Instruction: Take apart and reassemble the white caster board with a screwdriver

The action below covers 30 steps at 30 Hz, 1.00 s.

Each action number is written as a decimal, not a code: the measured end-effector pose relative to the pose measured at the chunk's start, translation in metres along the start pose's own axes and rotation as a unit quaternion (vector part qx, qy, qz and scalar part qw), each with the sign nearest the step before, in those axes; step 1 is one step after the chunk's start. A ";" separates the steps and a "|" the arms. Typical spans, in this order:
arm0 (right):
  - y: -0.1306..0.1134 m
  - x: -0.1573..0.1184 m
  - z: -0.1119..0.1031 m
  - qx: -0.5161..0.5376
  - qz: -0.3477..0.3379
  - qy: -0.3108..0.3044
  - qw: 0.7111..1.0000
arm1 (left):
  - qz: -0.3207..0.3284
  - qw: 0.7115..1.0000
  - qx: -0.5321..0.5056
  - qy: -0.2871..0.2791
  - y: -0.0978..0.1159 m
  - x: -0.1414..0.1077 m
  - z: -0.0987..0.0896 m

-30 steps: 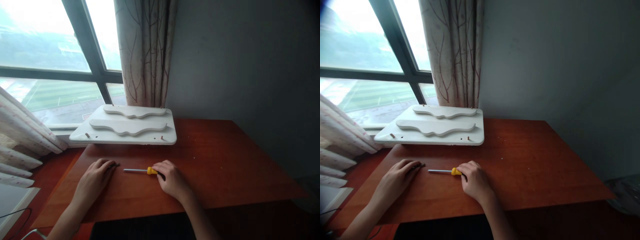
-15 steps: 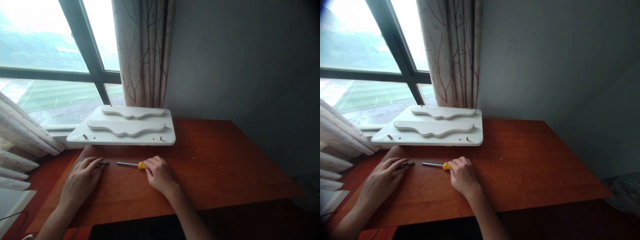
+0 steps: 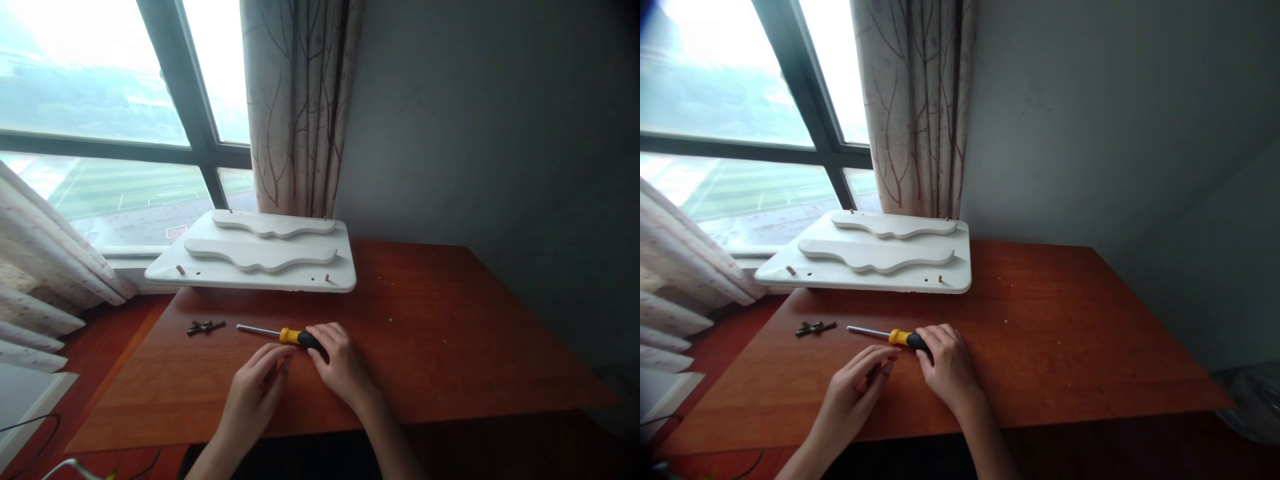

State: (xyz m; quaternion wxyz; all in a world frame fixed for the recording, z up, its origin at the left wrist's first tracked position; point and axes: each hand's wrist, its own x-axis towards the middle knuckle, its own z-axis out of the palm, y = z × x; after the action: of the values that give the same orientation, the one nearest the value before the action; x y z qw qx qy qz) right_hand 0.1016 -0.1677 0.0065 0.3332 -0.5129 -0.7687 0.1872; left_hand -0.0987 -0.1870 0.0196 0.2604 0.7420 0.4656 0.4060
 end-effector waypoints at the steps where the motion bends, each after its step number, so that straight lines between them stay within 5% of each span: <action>1: 0.001 0.001 0.000 0.002 0.000 -0.004 1.000 | 0.004 1.000 -0.016 -0.017 0.005 -0.003 0.007; 5: 0.000 0.012 0.001 0.004 -0.011 -0.021 1.000 | 0.016 0.997 -0.030 -0.063 0.014 -0.010 0.024; 11: 0.001 0.018 0.009 0.011 -0.018 -0.006 1.000 | -0.006 0.996 -0.070 -0.047 0.014 -0.007 0.019; 18: 0.017 -0.015 0.008 0.009 0.020 0.099 0.995 | -0.016 0.991 -0.100 -0.092 0.006 0.003 0.021; 23: 0.012 -0.037 0.001 0.062 0.090 0.172 0.979 | -0.029 0.992 -0.104 -0.069 0.003 0.013 0.029; 30: 0.000 -0.036 0.001 0.015 0.071 0.045 0.996 | 0.003 0.990 0.015 -0.140 0.007 0.011 0.037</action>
State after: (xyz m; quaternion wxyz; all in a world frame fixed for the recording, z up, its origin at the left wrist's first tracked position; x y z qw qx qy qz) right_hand 0.1104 -0.2004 -0.0059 0.3615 -0.5689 -0.7115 0.1986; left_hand -0.0616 -0.1809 0.0092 0.3107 0.7967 0.4287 0.2914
